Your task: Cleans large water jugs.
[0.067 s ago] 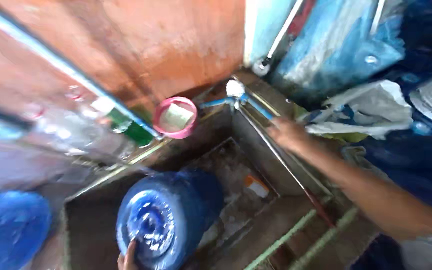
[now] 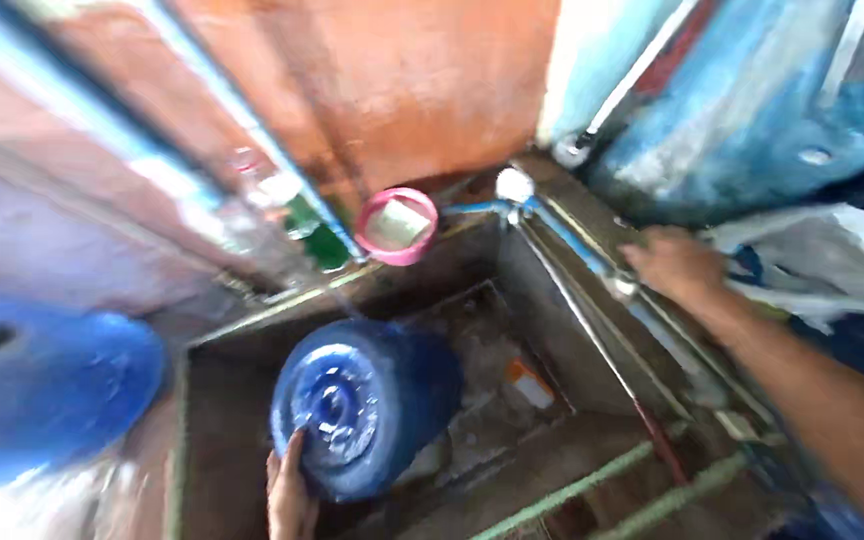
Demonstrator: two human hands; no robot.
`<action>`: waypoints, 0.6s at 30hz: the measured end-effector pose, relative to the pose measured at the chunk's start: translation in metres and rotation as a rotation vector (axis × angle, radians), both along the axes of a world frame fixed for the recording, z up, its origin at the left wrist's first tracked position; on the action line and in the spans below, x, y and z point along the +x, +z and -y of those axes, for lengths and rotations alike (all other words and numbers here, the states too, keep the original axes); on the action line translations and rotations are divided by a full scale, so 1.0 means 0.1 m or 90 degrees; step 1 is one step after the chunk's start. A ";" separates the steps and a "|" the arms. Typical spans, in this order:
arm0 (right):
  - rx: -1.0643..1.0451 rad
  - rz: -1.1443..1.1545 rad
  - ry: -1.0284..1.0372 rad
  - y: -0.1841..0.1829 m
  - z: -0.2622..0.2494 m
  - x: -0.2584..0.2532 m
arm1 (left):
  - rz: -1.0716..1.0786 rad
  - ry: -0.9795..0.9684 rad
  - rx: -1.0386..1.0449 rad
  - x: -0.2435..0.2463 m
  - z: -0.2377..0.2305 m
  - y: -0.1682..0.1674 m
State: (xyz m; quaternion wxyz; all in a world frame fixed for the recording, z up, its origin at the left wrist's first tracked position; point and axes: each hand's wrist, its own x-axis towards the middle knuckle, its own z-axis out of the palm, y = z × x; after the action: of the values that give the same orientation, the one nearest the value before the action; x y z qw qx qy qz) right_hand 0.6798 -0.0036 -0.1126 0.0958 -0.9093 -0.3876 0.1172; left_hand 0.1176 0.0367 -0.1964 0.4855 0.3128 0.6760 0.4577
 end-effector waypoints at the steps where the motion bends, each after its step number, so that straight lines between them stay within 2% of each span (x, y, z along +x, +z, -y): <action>1: -0.024 0.007 -0.028 -0.06 0.07 0.26 | -0.001 0.026 -0.004 0.06 0.01 0.02; 3: -0.061 -0.026 -0.063 -0.18 0.05 0.50 | 0.015 0.061 -0.010 0.13 0.02 0.07; 9: -0.056 -0.066 -0.118 -0.04 -0.21 0.20 | 0.025 0.081 -0.011 0.35 0.08 0.14; 14: -0.081 -0.056 -0.048 0.08 -0.50 -0.10 | 0.000 0.077 0.001 0.49 0.12 0.18; 18: 0.059 -0.021 0.148 0.10 -0.65 -0.78 | -0.040 0.073 -0.003 0.56 0.15 0.22</action>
State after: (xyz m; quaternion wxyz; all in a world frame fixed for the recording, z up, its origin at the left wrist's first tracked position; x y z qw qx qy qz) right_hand 0.6021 0.0611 -0.1024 0.1297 -0.8510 -0.4935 0.1243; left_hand 0.1733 0.0215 -0.1747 0.4379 0.2865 0.7087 0.4733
